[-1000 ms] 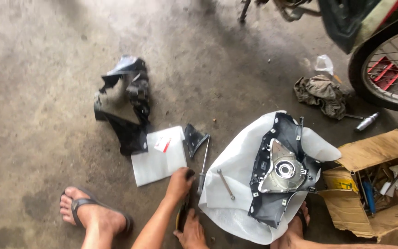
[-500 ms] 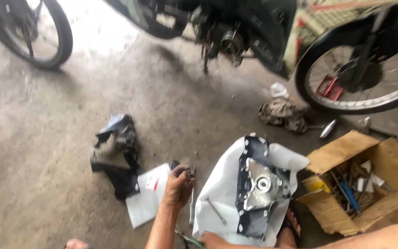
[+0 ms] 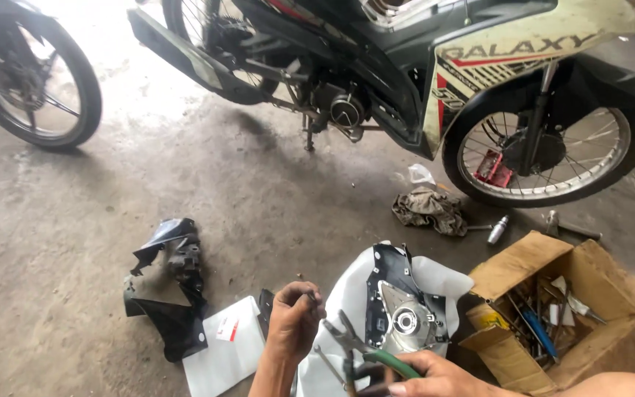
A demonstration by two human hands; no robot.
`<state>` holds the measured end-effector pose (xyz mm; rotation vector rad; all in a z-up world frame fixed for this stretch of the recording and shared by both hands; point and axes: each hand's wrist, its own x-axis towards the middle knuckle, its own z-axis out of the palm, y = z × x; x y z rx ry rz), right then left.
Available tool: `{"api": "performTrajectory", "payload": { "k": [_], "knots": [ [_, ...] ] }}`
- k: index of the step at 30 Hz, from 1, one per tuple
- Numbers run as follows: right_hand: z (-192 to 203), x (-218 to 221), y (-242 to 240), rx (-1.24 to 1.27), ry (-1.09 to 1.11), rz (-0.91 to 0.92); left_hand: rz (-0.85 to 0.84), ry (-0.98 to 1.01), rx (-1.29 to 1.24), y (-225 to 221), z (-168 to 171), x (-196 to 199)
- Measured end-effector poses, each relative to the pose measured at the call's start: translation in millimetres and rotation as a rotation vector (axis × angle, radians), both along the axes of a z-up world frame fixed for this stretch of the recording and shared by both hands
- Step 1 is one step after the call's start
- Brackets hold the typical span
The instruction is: The person sits on the workshop floor and uses pliers and a screwdriver to remove a metal hub component from a motorcycle front fairing panel, then carries the part to a bench grinder and grinds a tool against the spinning wheel, producing sparks.
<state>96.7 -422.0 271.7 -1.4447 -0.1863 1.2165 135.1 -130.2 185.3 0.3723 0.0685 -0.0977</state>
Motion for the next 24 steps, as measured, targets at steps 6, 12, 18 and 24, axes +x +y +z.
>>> {"api": "performTrajectory", "payload": {
  "k": [6,12,18,24],
  "knots": [
    [28.4,11.2,10.5,0.129,0.132,-0.056,-0.068,-0.156,-0.066,-7.5,10.5,1.4],
    [42.7,15.1,17.7,0.146,0.289,-0.117,-0.105,-0.177,-0.091,-3.9,10.1,-0.1],
    [45.7,15.7,16.1,0.145,0.261,-0.070,-0.126,-0.210,-0.056,0.5,15.0,-2.8],
    [45.6,19.4,16.4,0.112,0.276,-0.082,-0.114,-0.223,0.033,8.1,23.9,-0.4]
  ]
}}
